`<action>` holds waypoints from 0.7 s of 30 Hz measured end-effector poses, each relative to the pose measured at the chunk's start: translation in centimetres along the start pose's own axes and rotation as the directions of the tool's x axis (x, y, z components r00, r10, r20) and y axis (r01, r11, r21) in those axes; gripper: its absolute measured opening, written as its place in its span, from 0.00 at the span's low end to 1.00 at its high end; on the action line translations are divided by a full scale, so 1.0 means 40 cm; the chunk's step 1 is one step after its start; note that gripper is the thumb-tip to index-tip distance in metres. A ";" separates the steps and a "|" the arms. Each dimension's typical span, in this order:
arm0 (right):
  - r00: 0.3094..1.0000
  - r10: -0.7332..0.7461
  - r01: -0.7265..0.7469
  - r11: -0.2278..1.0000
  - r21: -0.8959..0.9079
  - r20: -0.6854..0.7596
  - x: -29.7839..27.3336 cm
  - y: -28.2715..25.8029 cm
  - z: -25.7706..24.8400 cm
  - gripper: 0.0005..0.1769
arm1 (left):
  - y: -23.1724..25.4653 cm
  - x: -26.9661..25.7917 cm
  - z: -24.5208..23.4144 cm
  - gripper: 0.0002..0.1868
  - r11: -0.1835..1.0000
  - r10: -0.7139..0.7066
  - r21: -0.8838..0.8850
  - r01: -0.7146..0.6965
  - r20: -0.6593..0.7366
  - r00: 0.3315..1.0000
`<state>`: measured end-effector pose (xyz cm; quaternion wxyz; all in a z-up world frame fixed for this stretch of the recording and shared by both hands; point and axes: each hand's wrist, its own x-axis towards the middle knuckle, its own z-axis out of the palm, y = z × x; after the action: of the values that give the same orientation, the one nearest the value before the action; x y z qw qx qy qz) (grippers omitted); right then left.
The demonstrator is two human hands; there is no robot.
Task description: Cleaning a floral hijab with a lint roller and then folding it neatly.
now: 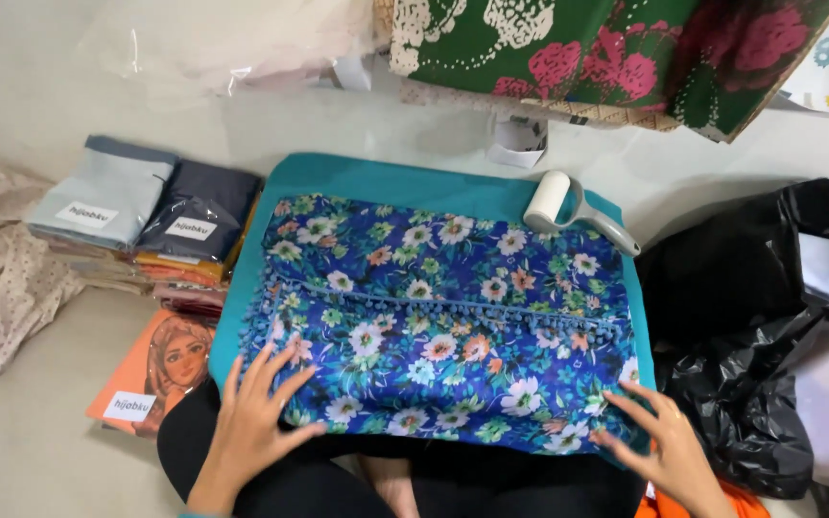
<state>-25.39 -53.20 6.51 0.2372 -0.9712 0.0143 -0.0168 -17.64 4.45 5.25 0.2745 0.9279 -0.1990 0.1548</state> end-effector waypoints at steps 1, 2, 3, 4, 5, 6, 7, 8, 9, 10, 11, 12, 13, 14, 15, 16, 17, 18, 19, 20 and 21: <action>0.999 -0.042 0.040 0.993 -0.108 -0.014 -0.027 0.017 0.010 0.42 | -0.032 -0.052 0.020 0.45 0.983 0.030 0.181 -0.036 0.035 0.999; 0.996 -0.084 0.078 0.974 -0.211 -0.021 -0.059 0.032 0.023 0.58 | -0.064 -0.108 0.036 0.55 0.931 0.054 0.356 -0.078 0.078 0.996; 0.997 -0.082 0.077 0.975 -0.210 -0.016 -0.067 0.021 0.027 0.58 | -0.056 -0.114 0.036 0.55 0.932 0.051 0.355 -0.077 0.083 0.995; 0.990 -0.099 0.078 0.976 -0.204 -0.096 -0.075 0.009 0.031 0.52 | -0.050 -0.119 0.036 0.43 0.898 0.087 0.432 -0.078 -0.002 0.996; 0.978 -0.115 0.079 0.977 -0.199 -0.175 -0.083 -0.003 0.034 0.48 | -0.043 -0.124 0.035 0.34 0.860 0.129 0.505 -0.069 -0.085 0.988; 0.978 -0.113 0.078 0.977 -0.199 -0.173 -0.084 0.008 0.040 0.48 | -0.039 -0.116 0.022 0.34 0.861 0.128 0.504 -0.069 -0.083 0.988; 0.970 -0.152 0.099 0.960 -0.263 -0.191 -0.085 0.019 0.046 0.42 | -0.035 -0.109 0.008 0.30 0.912 0.109 0.406 -0.052 -0.120 0.987; 0.958 -0.194 0.118 0.937 -0.328 -0.209 -0.082 0.030 0.049 0.37 | -0.031 -0.097 -0.003 0.27 0.952 0.088 0.303 -0.037 -0.158 0.984; 0.958 -0.194 0.118 0.937 -0.330 -0.210 -0.087 0.020 0.043 0.37 | -0.031 -0.093 -0.015 0.27 0.953 0.088 0.301 -0.037 -0.159 0.983; 0.961 -0.143 0.097 0.976 -0.197 -0.236 -0.083 0.011 0.038 0.32 | -0.034 -0.085 -0.027 0.23 0.960 0.085 0.279 -0.038 -0.157 0.984; 0.963 -0.090 0.077 0.995 -0.059 -0.253 -0.079 0.001 0.033 0.29 | -0.036 -0.078 -0.039 0.19 0.966 0.082 0.257 -0.040 -0.155 0.984; 0.962 -0.091 0.078 0.995 -0.060 -0.256 -0.076 -0.012 0.017 0.29 | -0.039 -0.074 -0.053 0.19 0.966 0.083 0.256 -0.041 -0.157 0.984; 0.969 -0.025 0.040 0.998 0.057 -0.246 -0.071 -0.023 0.001 0.26 | -0.042 -0.070 -0.067 0.18 0.974 0.074 0.220 -0.043 -0.134 0.988; 0.972 0.040 0.001 0.985 0.172 -0.231 -0.065 -0.034 -0.017 0.22 | -0.045 -0.063 -0.079 0.18 0.982 0.068 0.183 -0.047 -0.112 0.991; 0.971 0.038 0.002 0.985 0.170 -0.236 -0.047 -0.031 -0.047 0.22 | -0.058 -0.053 -0.090 0.18 0.982 0.071 0.182 -0.050 -0.115 0.991; 0.987 0.150 -0.141 0.979 0.150 -0.050 -0.031 -0.028 -0.077 0.24 | -0.071 -0.045 -0.102 0.16 0.995 -0.008 0.099 0.008 -0.009 1.000; 0.956 0.264 -0.278 0.955 0.105 0.131 -0.016 -0.024 -0.107 0.25 | -0.084 -0.037 -0.113 0.14 0.997 -0.078 0.023 0.076 0.104 0.992; 0.956 0.263 -0.277 0.955 0.106 0.126 0.019 -0.005 -0.117 0.25 | -0.093 0.006 -0.114 0.14 0.997 -0.074 0.023 0.072 0.101 0.992; 0.980 0.198 -0.196 0.973 0.121 -0.004 0.053 0.015 -0.127 0.22 | -0.103 0.049 -0.115 0.15 0.999 -0.046 -0.027 0.047 0.038 0.998; 0.982 0.132 -0.116 0.985 0.126 -0.133 0.084 0.033 -0.137 0.20 | -0.111 0.089 -0.117 0.16 0.997 -0.022 -0.075 0.020 -0.024 0.999; 0.982 0.133 -0.116 0.985 0.126 -0.135 0.143 0.022 -0.134 0.20 | -0.117 0.155 -0.106 0.16 0.997 -0.019 -0.075 0.017 -0.024 1.000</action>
<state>-19.91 -56.64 11.01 0.2930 -0.9490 0.0911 -0.0723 -10.84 8.71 9.00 0.3129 0.9168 -0.1927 0.1564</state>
